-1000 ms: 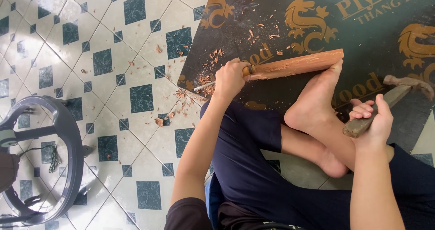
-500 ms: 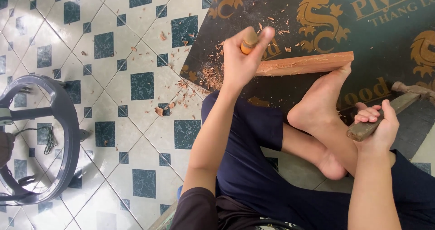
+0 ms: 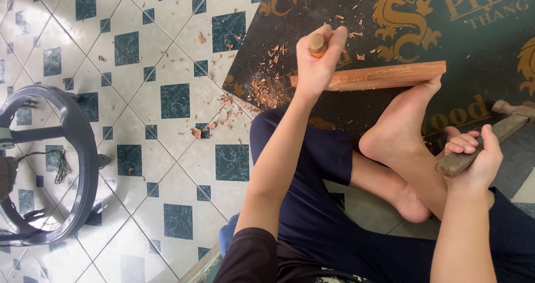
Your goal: Carving a piece of wood using a hammer and a chisel while sitting on the floor and using feet for stabilization.
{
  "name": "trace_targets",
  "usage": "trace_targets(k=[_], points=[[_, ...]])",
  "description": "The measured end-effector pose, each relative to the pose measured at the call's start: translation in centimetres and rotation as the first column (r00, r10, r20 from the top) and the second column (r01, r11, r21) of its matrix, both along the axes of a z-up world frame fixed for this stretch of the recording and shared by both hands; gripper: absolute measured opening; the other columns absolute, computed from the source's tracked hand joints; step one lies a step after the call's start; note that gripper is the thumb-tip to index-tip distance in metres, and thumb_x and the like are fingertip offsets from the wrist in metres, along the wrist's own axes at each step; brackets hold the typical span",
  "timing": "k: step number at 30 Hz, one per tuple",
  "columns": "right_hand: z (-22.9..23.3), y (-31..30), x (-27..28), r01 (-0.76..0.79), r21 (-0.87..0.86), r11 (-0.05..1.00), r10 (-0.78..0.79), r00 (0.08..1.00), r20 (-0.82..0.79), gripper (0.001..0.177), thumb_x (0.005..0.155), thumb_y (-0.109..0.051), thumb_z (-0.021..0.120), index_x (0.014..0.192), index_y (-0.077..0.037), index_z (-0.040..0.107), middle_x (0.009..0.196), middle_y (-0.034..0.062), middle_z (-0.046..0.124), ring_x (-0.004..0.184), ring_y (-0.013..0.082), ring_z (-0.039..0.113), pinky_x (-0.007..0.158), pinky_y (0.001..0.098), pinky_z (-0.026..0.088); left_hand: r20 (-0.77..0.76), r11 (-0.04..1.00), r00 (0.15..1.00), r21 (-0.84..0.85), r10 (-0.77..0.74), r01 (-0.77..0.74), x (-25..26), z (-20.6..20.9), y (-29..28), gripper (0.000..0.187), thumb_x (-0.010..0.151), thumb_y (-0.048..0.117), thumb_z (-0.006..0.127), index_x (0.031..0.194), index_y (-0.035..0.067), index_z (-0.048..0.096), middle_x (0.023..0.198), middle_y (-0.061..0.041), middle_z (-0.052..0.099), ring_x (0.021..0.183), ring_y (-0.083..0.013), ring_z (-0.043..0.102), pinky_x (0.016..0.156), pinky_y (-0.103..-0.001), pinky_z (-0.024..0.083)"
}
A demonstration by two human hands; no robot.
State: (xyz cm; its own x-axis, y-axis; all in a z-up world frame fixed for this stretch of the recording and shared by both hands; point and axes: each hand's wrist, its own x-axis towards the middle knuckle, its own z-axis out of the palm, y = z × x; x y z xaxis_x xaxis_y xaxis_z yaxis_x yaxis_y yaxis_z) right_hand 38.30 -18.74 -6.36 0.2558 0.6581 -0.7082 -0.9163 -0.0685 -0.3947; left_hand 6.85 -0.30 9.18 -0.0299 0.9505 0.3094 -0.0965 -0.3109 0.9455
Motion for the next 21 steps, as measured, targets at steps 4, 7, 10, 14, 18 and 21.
trace_targets(k=[4,7,10,14,18,21], points=[[2.1,0.1,-1.4,0.027,-0.025,0.999,-0.026,1.0,0.007,0.027,0.106,-0.037,0.07,0.091,-0.018,0.058,0.061,-0.0116,0.046,0.052,-0.0011,0.044,0.053,0.0109,0.042,0.007,0.995,0.995,0.015,-0.098,0.098,0.6,0.8,-0.4,0.045,0.094,0.021,0.058,0.066,0.019,0.023,0.059,0.009,0.026,0.055,-0.0054,0.024,0.051,-0.023,0.021],[5.1,-0.1,-3.9,-0.025,-0.042,0.999,0.029,0.994,0.109,0.03,0.109,-0.039,0.064,0.085,-0.023,0.058,0.063,-0.0144,0.042,0.05,-0.002,0.037,0.05,0.0104,0.036,-0.052,0.992,0.991,0.043,-0.12,0.123,1.1,1.1,-0.6,0.044,0.095,0.028,0.056,0.066,0.02,0.024,0.059,0.009,0.026,0.055,-0.006,0.022,0.052,-0.025,0.02],[9.2,-0.9,-7.2,-0.166,-0.091,0.982,0.187,0.779,0.599,0.033,0.108,-0.023,0.052,0.077,-0.02,0.04,0.063,-0.0052,0.03,0.048,0.0063,0.029,0.048,0.0255,0.025,-0.095,0.991,0.991,0.089,-0.096,0.105,2.0,1.2,-0.9,0.043,0.094,0.025,0.055,0.065,0.019,0.024,0.058,0.009,0.026,0.056,-0.0062,0.022,0.051,-0.025,0.021],[14.0,-1.7,-10.3,-0.484,0.028,0.875,0.356,0.681,0.64,0.005,0.105,-0.013,0.047,0.108,-0.013,0.051,0.059,-0.0033,0.033,0.04,0.0072,0.032,0.038,0.0247,0.029,-0.109,0.997,0.994,0.074,0.019,-0.011,2.7,1.1,-1.0,0.042,0.093,0.027,0.054,0.065,0.019,0.024,0.058,0.008,0.025,0.058,-0.0079,0.02,0.052,-0.025,0.023],[19.7,-0.3,-13.7,-0.691,0.205,0.693,0.426,0.622,0.658,0.011,0.102,-0.008,0.049,0.092,-0.01,0.051,0.053,-0.0001,0.034,0.033,0.0106,0.031,0.03,0.0261,0.031,-0.112,0.995,0.991,0.077,0.074,-0.065,3.0,0.9,-1.0,0.042,0.093,0.028,0.054,0.065,0.018,0.024,0.057,0.008,0.027,0.057,-0.0072,0.022,0.052,-0.026,0.025],[23.4,0.7,-16.3,-0.786,0.135,0.604,0.526,0.52,0.673,0.016,0.101,-0.009,0.048,0.086,-0.007,0.045,0.052,0.0009,0.035,0.033,0.0099,0.033,0.032,0.026,0.031,-0.147,0.99,0.987,0.133,0.067,-0.048,3.2,0.3,-0.8,0.038,0.088,0.019,0.056,0.066,0.017,0.026,0.059,0.007,0.026,0.061,-0.0085,0.02,0.053,-0.027,0.023]])
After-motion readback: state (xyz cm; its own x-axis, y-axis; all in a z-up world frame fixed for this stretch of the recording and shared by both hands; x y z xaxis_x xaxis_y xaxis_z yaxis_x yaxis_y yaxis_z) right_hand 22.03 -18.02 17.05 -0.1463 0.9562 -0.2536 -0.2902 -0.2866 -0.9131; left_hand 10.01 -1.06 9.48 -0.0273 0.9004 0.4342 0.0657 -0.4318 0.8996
